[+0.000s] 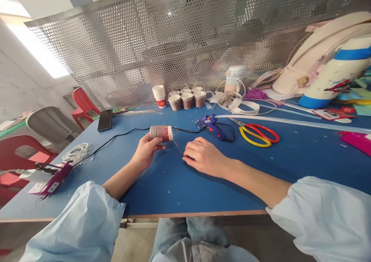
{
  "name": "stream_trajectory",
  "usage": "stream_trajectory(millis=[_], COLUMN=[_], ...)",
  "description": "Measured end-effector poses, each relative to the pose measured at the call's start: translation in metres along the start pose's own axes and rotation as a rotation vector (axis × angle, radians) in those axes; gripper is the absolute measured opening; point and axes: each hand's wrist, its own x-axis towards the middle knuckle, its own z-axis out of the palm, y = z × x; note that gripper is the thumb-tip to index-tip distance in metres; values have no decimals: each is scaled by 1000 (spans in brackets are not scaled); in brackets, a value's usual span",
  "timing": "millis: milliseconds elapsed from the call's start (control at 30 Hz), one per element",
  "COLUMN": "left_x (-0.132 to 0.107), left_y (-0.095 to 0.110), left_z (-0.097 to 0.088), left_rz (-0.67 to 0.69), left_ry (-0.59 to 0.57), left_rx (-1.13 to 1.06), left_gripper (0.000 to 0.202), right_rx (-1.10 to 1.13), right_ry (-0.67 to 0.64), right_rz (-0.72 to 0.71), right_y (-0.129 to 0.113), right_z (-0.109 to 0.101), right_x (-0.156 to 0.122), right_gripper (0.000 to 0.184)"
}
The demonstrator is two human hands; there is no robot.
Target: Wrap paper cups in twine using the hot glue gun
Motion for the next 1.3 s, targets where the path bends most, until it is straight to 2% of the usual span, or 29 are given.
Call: stream_trajectory(millis=[133, 267, 333, 433, 533, 633, 700, 833, 1000, 1133, 1300], left_x=[6, 7, 6, 5, 5, 7, 9, 13, 21, 29, 36], left_y=[-2, -3, -3, -2, -3, -4, -5, -5, -8, -10, -1], left_z=[-7, -8, -7, -3, -2, -3, -3, -3, -4, -8, -8], left_rz=[-34, -44, -43, -37, -22, 4, 18, 34, -5, -16, -6], left_ry=[20, 19, 17, 29, 11, -25, -43, -30, -57, -90, -167], left_rx=[-11, -10, -4, -2, -8, -4, 8, 21, 61, 87, 203], left_gripper=[26, 28, 28, 29, 30, 31, 30, 25, 22, 20, 19], right_rx=[-129, -233, -270, -230, 51, 352, 419, 424, 332, 331, 547], right_ry=[9, -9, -35, -66, -101, -157, -203, -250, -194, -159, -136], right_rz=[45, 191, 335, 637, 835, 841, 808, 781, 793, 815, 764], right_y=[16, 42, 56, 78, 97, 112, 119, 127, 130, 121, 91], right_z=[-17, -41, -53, -62, -59, -48, -40, -31, -24, -24, -38], right_x=[-24, -50, -59, -62, -55, -45, -37, -26, -22, -19, -1], right_gripper=[35, 42, 41, 34, 39, 46, 42, 39, 35, 34, 42])
